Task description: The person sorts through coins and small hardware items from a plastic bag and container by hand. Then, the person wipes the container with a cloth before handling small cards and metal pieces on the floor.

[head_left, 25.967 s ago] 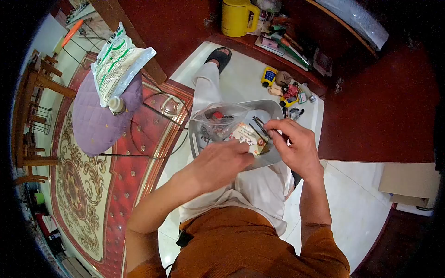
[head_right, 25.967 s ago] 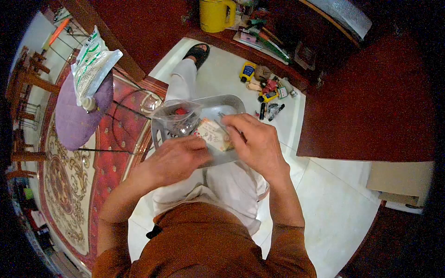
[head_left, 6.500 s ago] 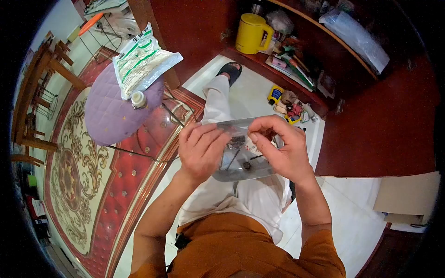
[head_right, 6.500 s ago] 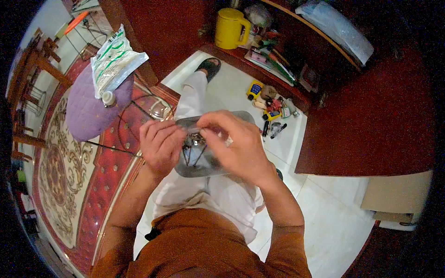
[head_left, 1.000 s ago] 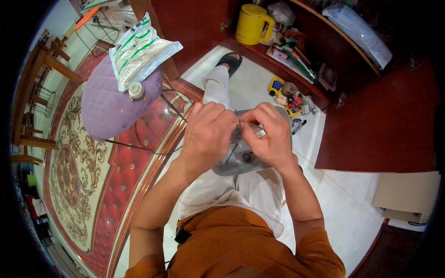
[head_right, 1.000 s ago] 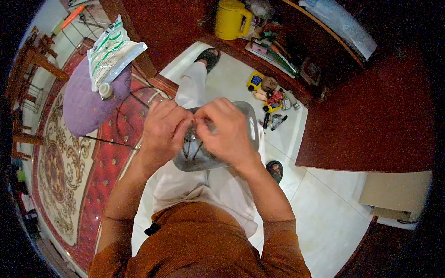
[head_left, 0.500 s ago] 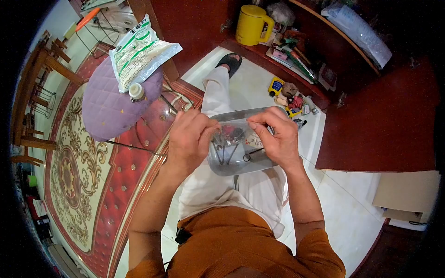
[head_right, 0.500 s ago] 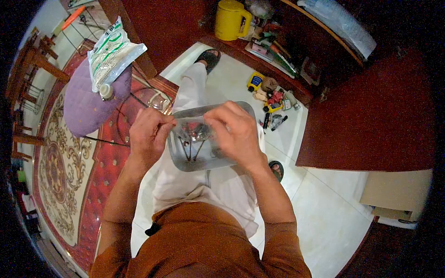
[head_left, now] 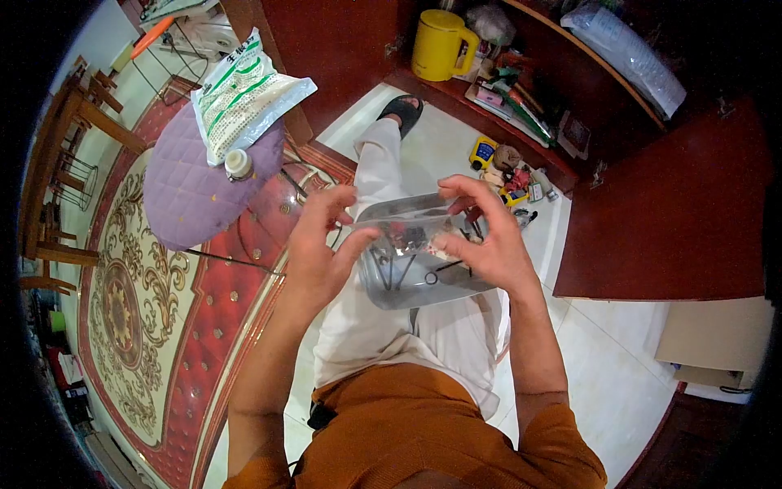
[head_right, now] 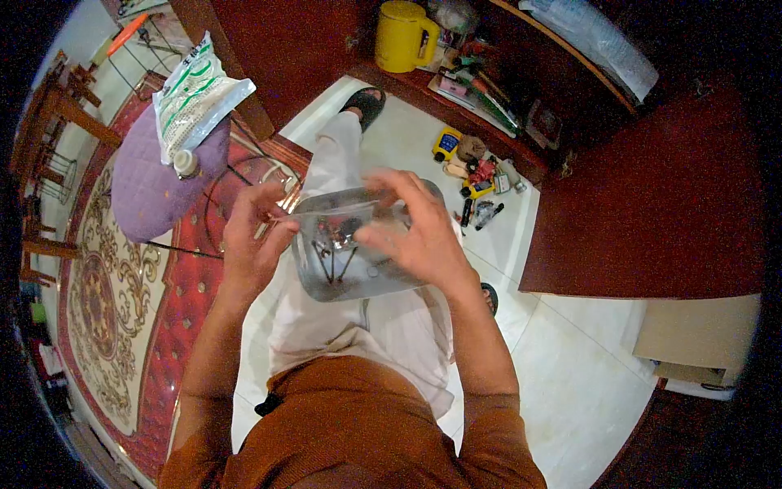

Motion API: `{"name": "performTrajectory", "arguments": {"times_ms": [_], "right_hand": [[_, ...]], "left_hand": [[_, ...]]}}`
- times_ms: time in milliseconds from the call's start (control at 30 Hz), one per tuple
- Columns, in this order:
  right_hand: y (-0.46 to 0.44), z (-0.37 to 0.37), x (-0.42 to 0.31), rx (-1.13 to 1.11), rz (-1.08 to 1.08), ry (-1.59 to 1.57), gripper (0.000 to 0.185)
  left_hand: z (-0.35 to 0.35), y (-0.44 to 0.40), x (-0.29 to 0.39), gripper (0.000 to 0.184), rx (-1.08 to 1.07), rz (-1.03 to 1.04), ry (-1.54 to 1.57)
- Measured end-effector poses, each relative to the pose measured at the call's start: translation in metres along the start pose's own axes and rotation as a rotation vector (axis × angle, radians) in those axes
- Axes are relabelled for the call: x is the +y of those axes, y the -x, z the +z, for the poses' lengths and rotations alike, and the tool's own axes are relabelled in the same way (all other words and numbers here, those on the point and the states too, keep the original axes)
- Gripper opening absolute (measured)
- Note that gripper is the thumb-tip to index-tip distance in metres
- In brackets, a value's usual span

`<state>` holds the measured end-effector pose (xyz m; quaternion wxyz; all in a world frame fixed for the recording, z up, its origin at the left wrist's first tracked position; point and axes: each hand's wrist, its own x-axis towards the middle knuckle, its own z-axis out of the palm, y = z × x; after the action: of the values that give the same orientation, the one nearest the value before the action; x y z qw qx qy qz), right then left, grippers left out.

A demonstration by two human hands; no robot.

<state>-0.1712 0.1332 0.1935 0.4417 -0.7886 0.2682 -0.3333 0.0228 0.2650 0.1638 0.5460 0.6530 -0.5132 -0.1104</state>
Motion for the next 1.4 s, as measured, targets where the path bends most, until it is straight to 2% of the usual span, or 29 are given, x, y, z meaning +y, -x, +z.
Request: {"name": "performTrajectory", "arguments": {"times_ms": [100,133,167,267,333,433,533,633,733,867,967,1067,1167,1200,1267,1300,1400], "right_hand": [[0.0,0.008,0.01,-0.148,-0.014,0.022,0.02],[0.002,0.011,0.018,-0.224,-0.032,0.052,0.021],[0.005,0.015,0.025,-0.302,0.048,0.113,0.019],[0.006,0.019,0.013,-0.198,0.159,0.127,0.017],[0.004,0.006,0.012,-0.051,0.093,-0.024,0.017],[0.009,-0.026,0.012,0.192,0.157,-0.248,0.022],[0.013,-0.056,0.005,0.282,0.067,-0.082,0.023],[0.017,-0.056,0.008,0.252,0.127,-0.142,0.023],[0.017,-0.028,0.013,0.063,0.182,-0.229,0.023],[0.009,0.015,0.011,-0.142,0.177,0.067,0.024],[0.009,0.035,0.019,-0.234,0.287,0.06,0.026],[0.016,0.028,0.01,-0.194,0.156,0.078,0.026],[0.021,-0.01,-0.008,-0.02,0.173,-0.294,0.027],[0.022,-0.026,-0.018,0.104,0.081,-0.331,0.026],[0.023,-0.056,-0.024,0.468,0.119,-0.531,0.02],[0.024,-0.077,-0.033,0.495,0.036,-0.597,0.018],[0.022,-0.112,-0.057,0.795,0.033,-0.591,0.018]], "left_hand": [[-0.006,0.019,-0.015,0.063,-0.026,-0.25,0.117],[-0.004,0.027,-0.016,0.065,-0.071,-0.318,0.126],[-0.003,0.036,-0.016,0.067,-0.115,-0.386,0.132],[0.0,0.048,-0.008,0.07,-0.261,-0.521,0.033],[0.005,0.054,-0.011,0.068,-0.385,-0.609,-0.002],[0.008,0.051,-0.001,0.062,-0.373,-0.615,0.066],[0.012,0.052,-0.001,0.056,-0.359,-0.612,0.148],[0.014,0.053,-0.001,0.059,-0.362,-0.642,0.213],[0.016,0.055,-0.003,0.063,-0.339,-0.645,0.249],[0.017,0.053,-0.002,0.065,-0.351,-0.641,0.251],[0.019,0.059,-0.011,0.065,-0.317,-0.489,0.132],[0.017,0.066,-0.022,0.065,-0.326,-0.561,0.24],[0.014,0.06,-0.019,0.068,-0.323,-0.652,0.361],[0.011,0.056,-0.012,0.07,-0.324,-0.725,0.466],[0.005,0.044,0.002,0.074,-0.325,-0.861,0.676],[0.006,0.04,0.003,0.075,-0.305,-0.879,0.749],[0.007,0.03,0.001,0.075,-0.267,-0.91,0.909]]}}
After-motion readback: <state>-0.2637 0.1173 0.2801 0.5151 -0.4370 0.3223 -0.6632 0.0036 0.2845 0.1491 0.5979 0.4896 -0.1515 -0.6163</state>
